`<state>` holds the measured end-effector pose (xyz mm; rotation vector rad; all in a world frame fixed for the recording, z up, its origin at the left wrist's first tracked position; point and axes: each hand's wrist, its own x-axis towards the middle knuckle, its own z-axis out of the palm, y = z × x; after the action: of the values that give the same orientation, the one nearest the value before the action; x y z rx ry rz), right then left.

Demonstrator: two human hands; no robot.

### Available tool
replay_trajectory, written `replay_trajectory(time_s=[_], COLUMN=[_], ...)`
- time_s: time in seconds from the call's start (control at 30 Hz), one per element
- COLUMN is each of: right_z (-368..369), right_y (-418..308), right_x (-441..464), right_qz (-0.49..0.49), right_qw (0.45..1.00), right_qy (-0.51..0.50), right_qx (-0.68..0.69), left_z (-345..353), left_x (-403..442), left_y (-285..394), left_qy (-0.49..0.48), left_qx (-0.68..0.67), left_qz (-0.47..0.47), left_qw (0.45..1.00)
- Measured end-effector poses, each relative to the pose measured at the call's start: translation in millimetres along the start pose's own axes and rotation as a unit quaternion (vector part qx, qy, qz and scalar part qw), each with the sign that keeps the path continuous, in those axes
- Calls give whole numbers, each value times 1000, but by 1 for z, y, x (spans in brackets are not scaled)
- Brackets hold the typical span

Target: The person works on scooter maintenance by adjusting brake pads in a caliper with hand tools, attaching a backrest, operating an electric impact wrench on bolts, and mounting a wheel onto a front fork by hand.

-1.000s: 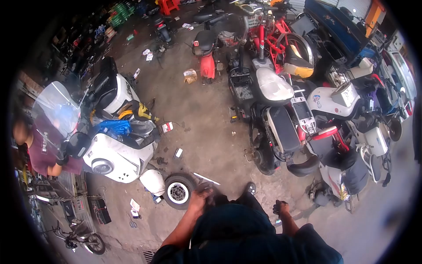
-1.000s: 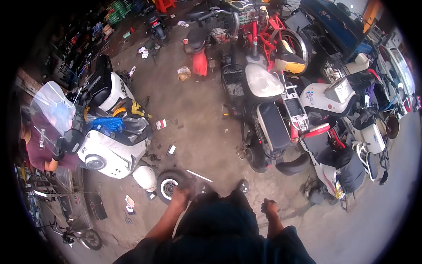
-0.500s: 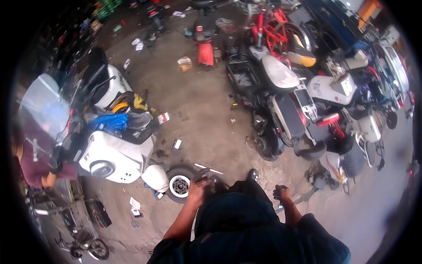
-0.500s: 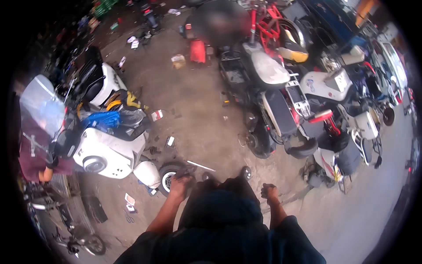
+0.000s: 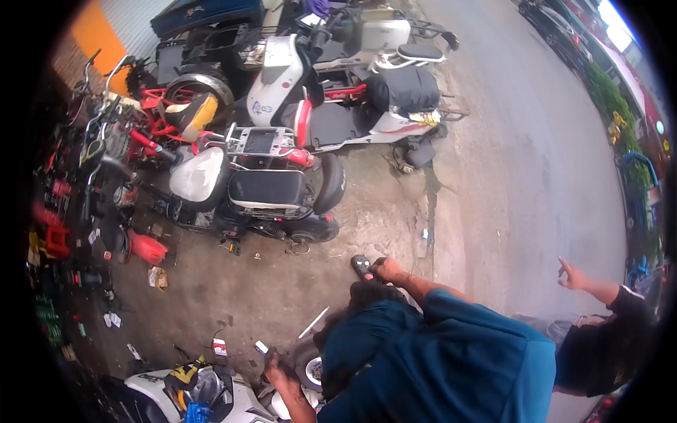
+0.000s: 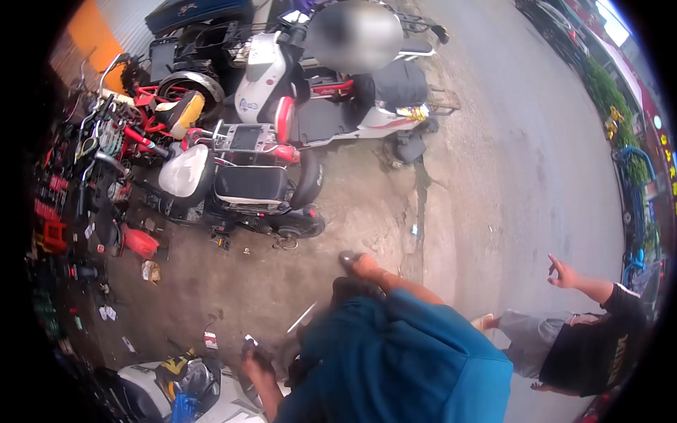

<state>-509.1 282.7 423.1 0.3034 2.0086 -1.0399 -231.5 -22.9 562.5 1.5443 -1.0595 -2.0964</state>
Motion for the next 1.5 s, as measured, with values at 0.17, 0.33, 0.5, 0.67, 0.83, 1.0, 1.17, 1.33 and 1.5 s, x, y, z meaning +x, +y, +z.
replay_trajectory(time_s=[0.17,0.33,0.5,0.67,0.83,1.0,1.17,1.33,1.5], right_z=[-65,-119,-128,-107,-50,-16,6,-9,-80], right_y=[54,124,146,101,113,173,258,280,256], right_x=[-16,-23,-22,-38,-72,-116,-153,-153,-125], right_qz=[133,210,231,143,121,200,275,290,233], right_qw=[981,945,924,912,933,910,878,854,858], right_qy=[79,142,176,146,142,155,171,203,198], right_qx=[117,209,247,356,308,327,354,381,413], left_z=[91,167,192,182,137,95,79,122,191], left_x=[22,26,25,23,23,16,7,-12,-7], left_y=[12,17,9,7,9,-4,-29,-43,-72], left_qy=[-68,-142,-161,-181,-198,-198,-215,-227,-233], left_qx=[58,114,157,208,242,226,237,263,281], left_qz=[-31,-51,-67,-75,-52,-69,-102,-117,-113], left_qw=[995,982,972,958,948,951,942,930,924])
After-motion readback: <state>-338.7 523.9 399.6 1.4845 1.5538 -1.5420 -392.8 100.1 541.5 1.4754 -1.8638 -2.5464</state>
